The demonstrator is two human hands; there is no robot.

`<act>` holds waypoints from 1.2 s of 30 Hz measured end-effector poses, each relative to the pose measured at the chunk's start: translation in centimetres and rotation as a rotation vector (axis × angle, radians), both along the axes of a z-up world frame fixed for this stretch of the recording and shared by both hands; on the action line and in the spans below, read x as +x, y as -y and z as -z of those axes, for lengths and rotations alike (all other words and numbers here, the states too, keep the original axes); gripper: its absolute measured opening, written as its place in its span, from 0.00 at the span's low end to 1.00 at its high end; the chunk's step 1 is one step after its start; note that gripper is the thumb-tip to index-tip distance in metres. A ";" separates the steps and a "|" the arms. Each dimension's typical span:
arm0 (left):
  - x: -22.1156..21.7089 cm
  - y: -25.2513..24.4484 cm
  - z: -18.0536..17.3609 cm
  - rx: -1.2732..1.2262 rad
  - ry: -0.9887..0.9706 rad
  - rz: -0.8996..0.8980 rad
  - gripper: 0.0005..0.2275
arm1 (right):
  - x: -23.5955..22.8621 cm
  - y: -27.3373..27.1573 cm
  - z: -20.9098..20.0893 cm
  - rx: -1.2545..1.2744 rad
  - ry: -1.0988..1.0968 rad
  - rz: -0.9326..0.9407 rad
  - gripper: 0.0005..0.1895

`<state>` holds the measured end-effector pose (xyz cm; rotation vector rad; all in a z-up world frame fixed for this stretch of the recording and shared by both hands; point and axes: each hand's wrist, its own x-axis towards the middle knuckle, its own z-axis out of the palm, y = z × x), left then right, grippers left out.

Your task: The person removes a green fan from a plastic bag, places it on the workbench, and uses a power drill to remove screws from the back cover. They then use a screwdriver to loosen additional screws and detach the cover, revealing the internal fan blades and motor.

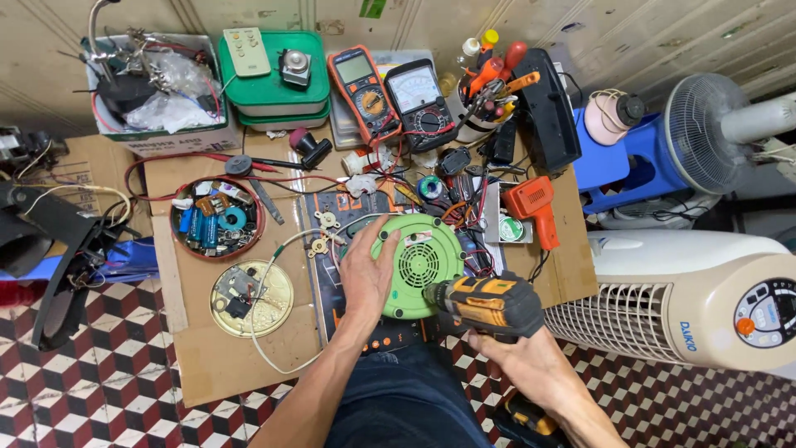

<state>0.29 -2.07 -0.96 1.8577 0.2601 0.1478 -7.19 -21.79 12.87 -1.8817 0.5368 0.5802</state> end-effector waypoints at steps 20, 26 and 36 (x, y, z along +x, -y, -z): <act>-1.3 -3.1 0.0 -0.024 -0.085 -0.003 0.18 | -4.5 19.1 5.6 0.200 0.255 0.925 0.16; -1.4 -3.2 0.9 0.201 -0.173 0.020 0.20 | -0.9 28.0 16.8 0.491 0.332 0.943 0.16; -3.0 2.5 3.4 0.807 0.195 -0.288 0.27 | 6.4 39.1 31.4 0.756 0.094 0.897 0.17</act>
